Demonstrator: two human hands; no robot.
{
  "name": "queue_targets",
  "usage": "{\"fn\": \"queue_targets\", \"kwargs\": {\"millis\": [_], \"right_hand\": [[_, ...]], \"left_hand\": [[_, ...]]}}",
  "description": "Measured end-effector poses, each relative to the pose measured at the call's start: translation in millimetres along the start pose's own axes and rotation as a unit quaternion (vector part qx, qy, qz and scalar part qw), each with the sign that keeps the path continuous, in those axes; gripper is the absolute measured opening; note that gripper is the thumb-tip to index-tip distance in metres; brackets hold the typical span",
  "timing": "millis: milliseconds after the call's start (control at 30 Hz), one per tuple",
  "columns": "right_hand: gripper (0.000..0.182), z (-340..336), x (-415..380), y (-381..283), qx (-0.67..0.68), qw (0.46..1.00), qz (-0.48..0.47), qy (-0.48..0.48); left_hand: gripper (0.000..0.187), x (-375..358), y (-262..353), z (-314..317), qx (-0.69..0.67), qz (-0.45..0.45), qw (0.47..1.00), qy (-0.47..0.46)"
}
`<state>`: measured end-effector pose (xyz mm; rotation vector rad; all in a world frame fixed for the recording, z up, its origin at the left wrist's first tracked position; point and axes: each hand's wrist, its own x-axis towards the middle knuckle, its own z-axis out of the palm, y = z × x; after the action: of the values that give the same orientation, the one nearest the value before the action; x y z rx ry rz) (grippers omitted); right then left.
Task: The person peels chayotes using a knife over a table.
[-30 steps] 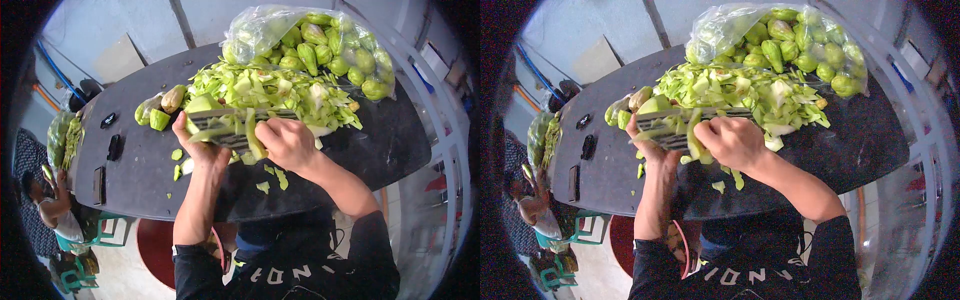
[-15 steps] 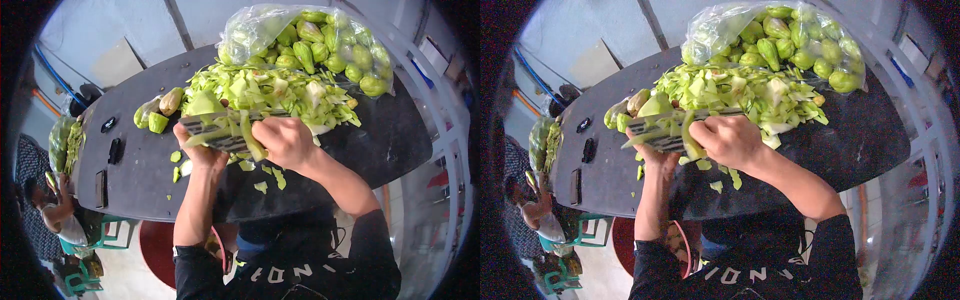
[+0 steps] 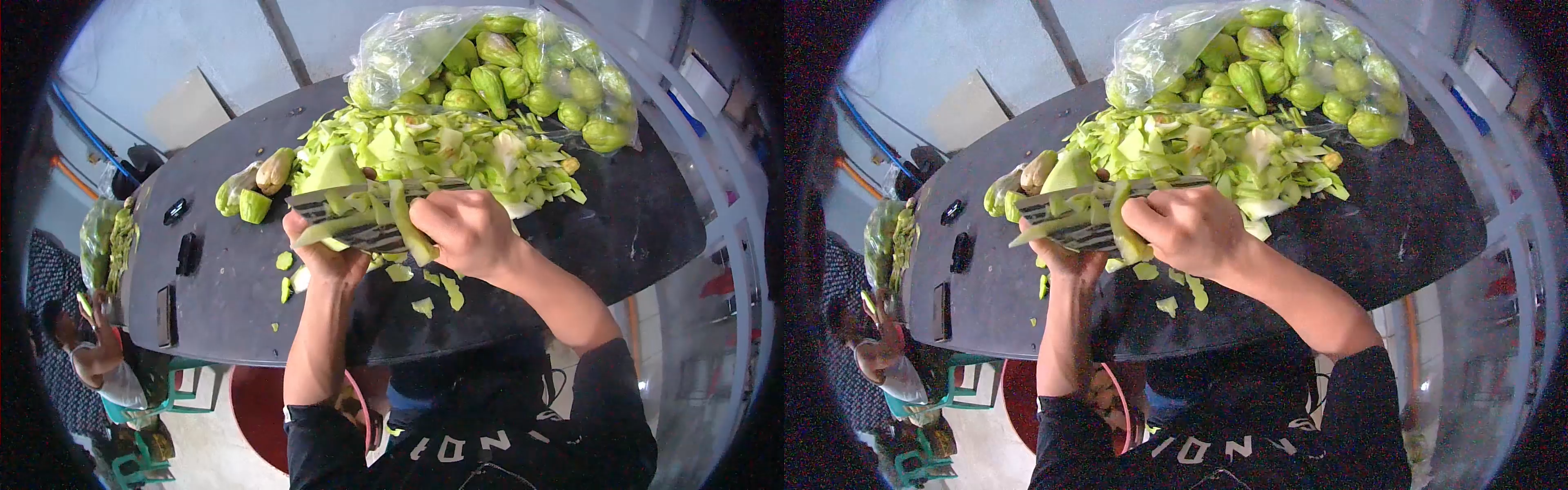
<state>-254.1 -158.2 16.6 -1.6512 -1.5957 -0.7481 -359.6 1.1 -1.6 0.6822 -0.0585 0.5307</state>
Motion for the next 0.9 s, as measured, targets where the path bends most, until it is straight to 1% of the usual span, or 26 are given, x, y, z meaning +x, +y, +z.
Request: {"fn": "queue_targets", "kwargs": {"millis": [67,100,133,200,233,300,333,400,467,500,533,567,600,667,700,733,800,833,867,900], "right_hand": [[0.011,6.1,-1.3,7.0,-0.003,1.0,0.02,0.005],[0.009,10.2,-1.2,14.8,-0.009,0.998,0.069,-0.004],[0.009,7.7,0.9,21.4,-0.027,0.993,0.112,-0.04],[0.011,7.3,-1.0,26.3,-0.018,0.992,0.121,-0.041],[0.011,5.7,-1.2,24.4,-0.02,0.992,0.12,-0.042],[0.012,0.5,-1.2,12.6,0.005,0.996,0.083,0.0],[0.012,-2.6,-0.7,6.6,0.008,0.996,0.084,-0.001],[0.012,-6.7,0.4,-1.8,0.023,0.999,0.041,-0.019],[0.012,0.7,2.4,11.6,0.039,0.998,0.046,-0.007],[0.014,11.3,-0.5,29.9,0.016,0.992,0.116,-0.039],[0.015,15.2,-1.7,40.1,-0.01,0.98,0.186,-0.066],[0.018,13.8,-4.8,46.0,-0.022,0.972,0.215,-0.092],[0.018,9.1,-3.8,47.9,-0.03,0.972,0.212,-0.091],[0.018,10.1,-8.4,38.9,-0.011,0.972,0.221,-0.085],[0.014,11.5,-7.8,34.9,-0.019,0.983,0.177,-0.044],[0.014,12.9,-7.4,31.4,-0.014,0.984,0.175,-0.043],[0.011,13.3,-8.2,23.5,-0.024,0.998,0.051,0.006],[0.009,11.7,-7.4,16.8,-0.073,0.997,0.0,0.014],[0.007,14.5,-9.7,15.3,-0.083,0.995,-0.045,0.01],[0.008,15.2,-7.8,9.7,-0.096,0.992,-0.082,0.031]], "left_hand": [[0.075,1.2,-3.6,3.9,0.0,0.024,0.999,0.046],[0.075,0.2,-4.1,3.5,-0.001,0.022,0.999,0.046],[0.075,0.1,-3.1,1.9,0.016,0.013,0.999,0.025],[0.075,2.2,-1.2,0.4,0.05,0.0,0.999,-0.019],[0.076,0.0,-2.1,3.6,0.052,0.005,0.999,0.008],[0.076,1.2,-2.3,3.2,0.04,0.011,0.999,0.03],[0.076,1.1,-1.2,2.4,0.031,0.017,0.998,0.049],[0.078,-3.1,-2.0,3.7,-0.008,0.011,1.0,0.026],[0.081,2.8,-1.2,-7.9,0.017,0.006,1.0,-0.012],[0.081,-0.2,-2.1,-5.1,0.016,0.003,1.0,-0.013],[0.082,-1.6,-1.5,0.8,0.047,-0.006,0.998,-0.044],[0.083,1.3,-0.6,7.0,0.077,-0.012,0.994,-0.079],[0.083,6.0,-1.3,11.5,0.072,-0.01,0.994,-0.085],[0.082,2.1,0.5,10.9,0.012,-0.001,1.0,0.023],[0.077,1.6,3.7,9.2,0.02,-0.007,0.999,0.048],[0.077,2.3,5.1,10.4,0.023,-0.003,0.998,0.05],[0.073,5.4,3.0,15.8,-0.01,0.033,0.986,0.161],[0.071,9.3,2.1,12.9,-0.036,0.049,0.986,0.155],[0.071,11.1,1.9,7.7,-0.037,0.05,0.986,0.156],[0.071,12.2,2.4,0.9,-0.061,0.029,0.992,0.102]]}}
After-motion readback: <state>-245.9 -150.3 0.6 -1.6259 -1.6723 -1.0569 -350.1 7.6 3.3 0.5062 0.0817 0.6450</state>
